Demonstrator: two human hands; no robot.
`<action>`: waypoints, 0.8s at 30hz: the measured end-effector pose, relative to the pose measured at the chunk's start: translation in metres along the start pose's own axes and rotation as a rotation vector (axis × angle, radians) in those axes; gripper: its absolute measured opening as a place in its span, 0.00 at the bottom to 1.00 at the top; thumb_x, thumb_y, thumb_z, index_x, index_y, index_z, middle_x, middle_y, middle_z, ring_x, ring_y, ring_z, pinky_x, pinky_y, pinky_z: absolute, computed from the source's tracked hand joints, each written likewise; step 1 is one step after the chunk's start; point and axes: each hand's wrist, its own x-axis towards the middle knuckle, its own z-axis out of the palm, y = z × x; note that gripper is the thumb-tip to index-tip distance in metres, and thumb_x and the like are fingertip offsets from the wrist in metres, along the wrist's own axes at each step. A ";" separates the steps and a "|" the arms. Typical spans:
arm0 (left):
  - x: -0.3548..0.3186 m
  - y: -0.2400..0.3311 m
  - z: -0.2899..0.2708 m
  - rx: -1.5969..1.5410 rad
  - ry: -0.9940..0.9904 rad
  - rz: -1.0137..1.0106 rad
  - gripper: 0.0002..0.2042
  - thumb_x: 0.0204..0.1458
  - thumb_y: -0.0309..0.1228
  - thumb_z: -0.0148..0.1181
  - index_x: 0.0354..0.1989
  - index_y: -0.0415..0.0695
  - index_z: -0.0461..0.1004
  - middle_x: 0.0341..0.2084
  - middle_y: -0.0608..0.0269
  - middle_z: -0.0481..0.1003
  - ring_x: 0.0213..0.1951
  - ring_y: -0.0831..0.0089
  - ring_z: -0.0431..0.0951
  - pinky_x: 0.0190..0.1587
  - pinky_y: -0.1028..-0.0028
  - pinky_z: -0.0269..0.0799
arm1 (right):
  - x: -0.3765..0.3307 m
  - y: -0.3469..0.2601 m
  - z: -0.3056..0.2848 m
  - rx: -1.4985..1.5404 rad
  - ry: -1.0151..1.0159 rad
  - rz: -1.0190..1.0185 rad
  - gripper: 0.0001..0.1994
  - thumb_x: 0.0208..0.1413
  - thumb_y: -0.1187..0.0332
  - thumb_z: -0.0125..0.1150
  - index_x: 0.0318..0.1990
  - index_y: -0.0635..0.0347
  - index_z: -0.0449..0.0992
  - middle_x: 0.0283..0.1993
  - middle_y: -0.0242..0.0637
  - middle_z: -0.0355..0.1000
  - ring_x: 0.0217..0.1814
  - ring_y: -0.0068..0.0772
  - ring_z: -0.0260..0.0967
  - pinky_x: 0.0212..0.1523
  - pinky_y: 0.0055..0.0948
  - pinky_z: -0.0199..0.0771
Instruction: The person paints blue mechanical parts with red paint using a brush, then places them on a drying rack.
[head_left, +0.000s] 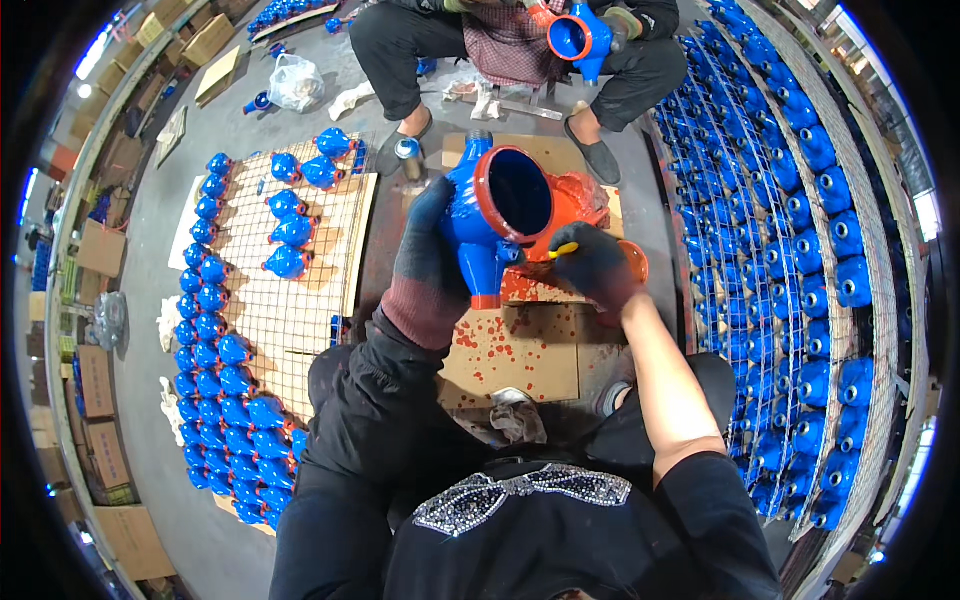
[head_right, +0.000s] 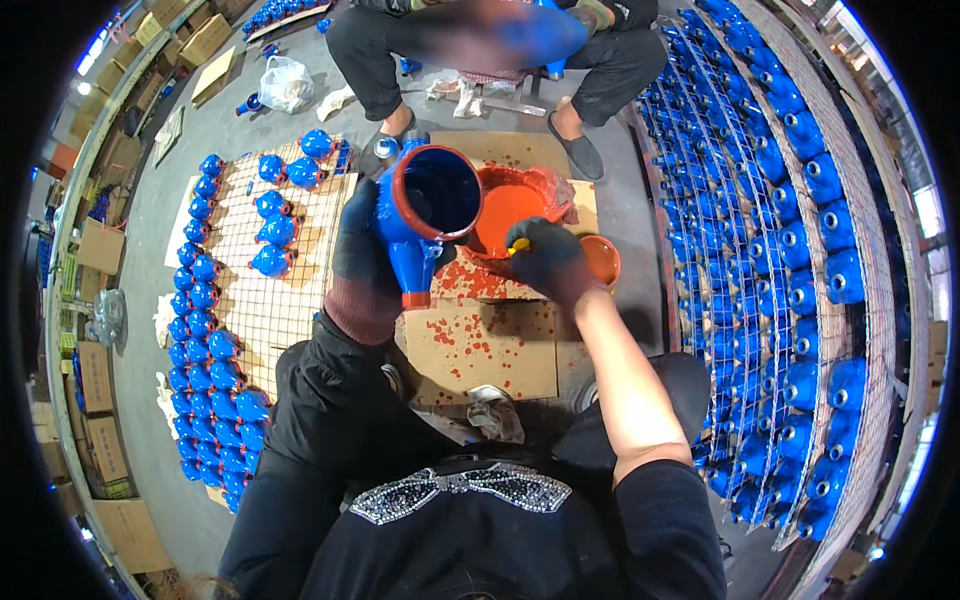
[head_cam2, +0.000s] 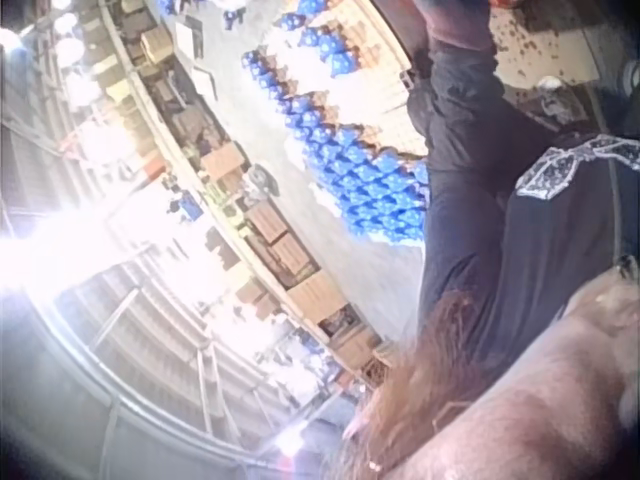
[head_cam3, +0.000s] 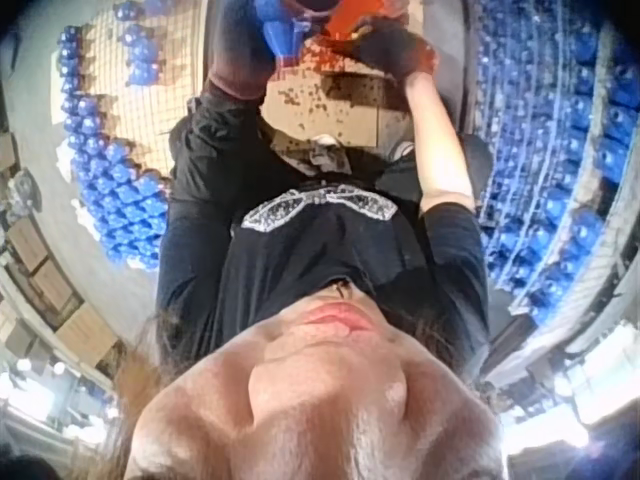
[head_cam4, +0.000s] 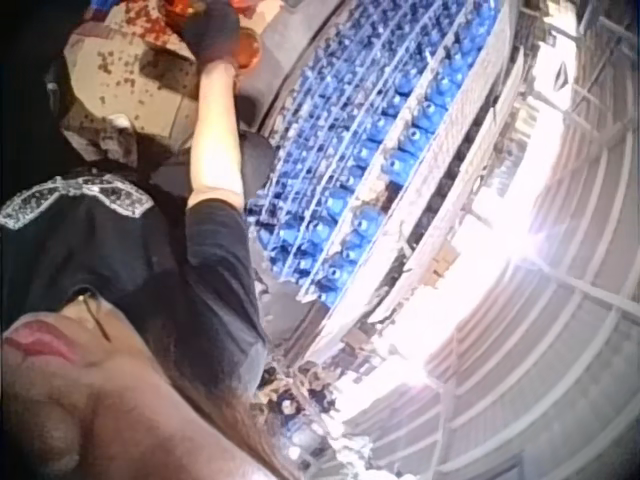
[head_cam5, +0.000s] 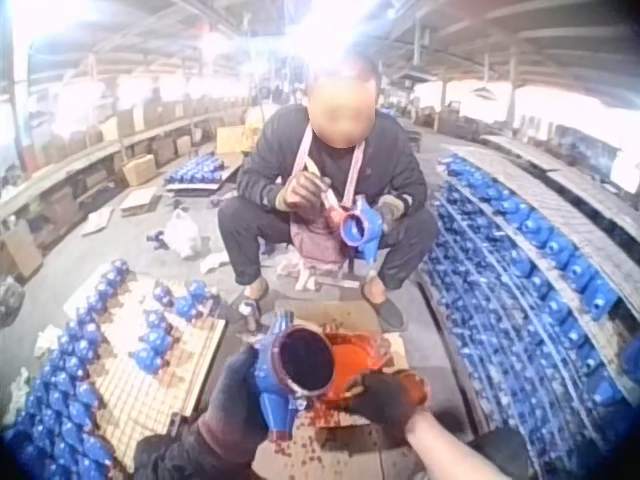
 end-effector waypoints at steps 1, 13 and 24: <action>0.002 0.001 -0.004 0.097 0.031 0.007 0.25 0.59 0.46 0.54 0.59 0.42 0.64 0.52 0.56 0.72 0.52 0.64 0.75 0.54 0.64 0.74 | 0.002 -0.010 -0.010 0.005 -0.011 0.002 0.12 0.42 0.79 0.62 0.37 0.57 0.77 0.39 0.40 0.75 0.43 0.37 0.75 0.45 0.30 0.73; 0.009 -0.044 -0.005 1.866 0.091 0.360 0.37 0.35 0.37 0.71 0.57 0.39 0.64 0.45 0.43 0.70 0.45 0.48 0.75 0.47 0.60 0.73 | -0.019 -0.064 -0.099 0.493 0.456 0.101 0.13 0.48 0.82 0.61 0.44 0.66 0.76 0.42 0.42 0.76 0.39 0.30 0.75 0.42 0.26 0.77; 0.021 -0.063 -0.004 2.035 -0.040 0.298 0.33 0.35 0.38 0.69 0.54 0.42 0.65 0.39 0.45 0.69 0.42 0.47 0.74 0.42 0.56 0.73 | -0.031 -0.056 -0.091 0.489 0.382 0.012 0.10 0.50 0.78 0.66 0.41 0.64 0.78 0.36 0.33 0.77 0.38 0.20 0.72 0.41 0.21 0.72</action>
